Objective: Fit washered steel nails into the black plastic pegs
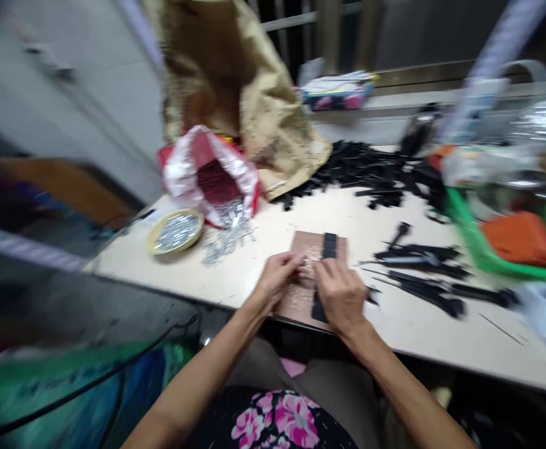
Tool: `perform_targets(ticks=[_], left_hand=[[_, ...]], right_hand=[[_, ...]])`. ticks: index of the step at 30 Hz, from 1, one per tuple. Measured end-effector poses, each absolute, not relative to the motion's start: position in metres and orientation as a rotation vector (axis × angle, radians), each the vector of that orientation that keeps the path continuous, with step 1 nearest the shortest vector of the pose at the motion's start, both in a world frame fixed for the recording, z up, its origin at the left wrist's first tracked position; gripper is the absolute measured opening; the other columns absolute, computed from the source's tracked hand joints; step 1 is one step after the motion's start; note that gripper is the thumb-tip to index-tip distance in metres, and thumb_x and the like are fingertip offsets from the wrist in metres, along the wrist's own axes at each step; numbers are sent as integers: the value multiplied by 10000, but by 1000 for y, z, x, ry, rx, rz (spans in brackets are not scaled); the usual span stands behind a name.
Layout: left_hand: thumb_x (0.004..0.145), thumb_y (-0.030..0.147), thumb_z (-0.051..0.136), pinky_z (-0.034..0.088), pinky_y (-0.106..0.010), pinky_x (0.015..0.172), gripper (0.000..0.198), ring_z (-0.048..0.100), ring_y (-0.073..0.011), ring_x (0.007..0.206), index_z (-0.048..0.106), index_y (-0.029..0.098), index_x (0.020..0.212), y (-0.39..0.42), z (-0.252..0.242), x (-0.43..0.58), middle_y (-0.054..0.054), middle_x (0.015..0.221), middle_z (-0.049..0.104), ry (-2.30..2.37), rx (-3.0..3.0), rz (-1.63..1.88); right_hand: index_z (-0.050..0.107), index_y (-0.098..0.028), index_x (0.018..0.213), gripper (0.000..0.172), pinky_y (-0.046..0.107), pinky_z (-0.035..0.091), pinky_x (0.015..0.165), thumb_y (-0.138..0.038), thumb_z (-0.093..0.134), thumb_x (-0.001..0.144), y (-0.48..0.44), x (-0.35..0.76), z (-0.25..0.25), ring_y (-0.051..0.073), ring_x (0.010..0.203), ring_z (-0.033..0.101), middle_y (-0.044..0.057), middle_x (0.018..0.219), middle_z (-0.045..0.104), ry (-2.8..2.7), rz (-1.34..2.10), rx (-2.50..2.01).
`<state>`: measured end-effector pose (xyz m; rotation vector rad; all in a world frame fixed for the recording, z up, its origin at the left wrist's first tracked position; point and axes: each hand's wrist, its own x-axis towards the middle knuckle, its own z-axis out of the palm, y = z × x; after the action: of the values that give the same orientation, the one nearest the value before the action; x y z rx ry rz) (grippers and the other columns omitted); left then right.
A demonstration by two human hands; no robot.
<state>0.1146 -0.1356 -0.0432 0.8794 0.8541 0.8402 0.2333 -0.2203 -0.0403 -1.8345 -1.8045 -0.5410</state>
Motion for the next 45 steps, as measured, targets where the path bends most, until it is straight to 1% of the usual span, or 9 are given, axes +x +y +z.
perform_targets(ticks=[4,7,13,17,20,26,30,39,45], left_hand=[[608,415,782,467,-234,563,392,545,-76,512,704,94,819,-137,-53,113,-8,650,633,839,911,852],[631,405,770,475,-250,596,384,537,-78,529,698,100,851,-141,-52,108,5,640,616,858,898,844],[595,414,785,471,-250,579,386,529,-76,525,672,103,793,-146,-52,102,-2,658,611,816,852,842],[603,435,774,451,-238,546,377,530,-85,522,681,112,775,-142,-54,99,-3,635,610,835,925,854],[652,412,748,424,-209,523,336,538,-83,526,692,102,771,-142,-50,97,-11,627,617,871,1021,868],[569,359,821,444,-189,514,335,528,-64,499,672,106,729,-127,-46,103,8,598,608,848,818,806],[548,327,839,460,-172,532,314,530,-51,512,660,101,674,-127,-43,109,7,610,618,840,785,806],[470,338,872,463,-162,491,410,528,-47,484,697,78,735,-120,-41,106,-14,607,633,895,797,716],[527,336,845,466,-167,486,333,538,-56,482,686,92,687,-120,-39,108,-13,593,631,913,883,748]], right_hand=[[642,-219,1045,224,251,279,511,-349,516,914,-222,234,-50,128,658,541,9,905,677,-1713,-452,-1940],[648,-231,1032,237,244,250,463,-359,483,920,-224,230,-52,125,610,538,6,927,682,-1700,-348,-2004],[637,-218,1112,306,266,229,474,-386,472,915,-228,226,-55,151,621,552,45,878,686,-1785,-502,-1937],[635,-230,1063,295,264,282,485,-386,419,936,-224,224,-52,160,622,569,39,913,692,-1731,-237,-1988],[630,-218,1001,279,247,359,560,-330,378,958,-222,221,-45,145,689,601,28,911,688,-1784,-37,-1863],[647,-199,855,259,282,316,683,-201,410,960,-208,223,-41,152,742,545,40,776,649,-1864,-514,-1897],[636,-214,874,223,287,285,659,-204,428,956,-208,224,-39,144,723,516,22,791,632,-1814,-462,-1977],[613,-224,878,218,268,278,616,-257,417,967,-205,232,-37,119,699,529,10,801,612,-1825,-331,-1988],[617,-215,906,238,254,293,578,-281,399,973,-206,233,-36,111,703,571,12,841,630,-1770,-221,-2024]])
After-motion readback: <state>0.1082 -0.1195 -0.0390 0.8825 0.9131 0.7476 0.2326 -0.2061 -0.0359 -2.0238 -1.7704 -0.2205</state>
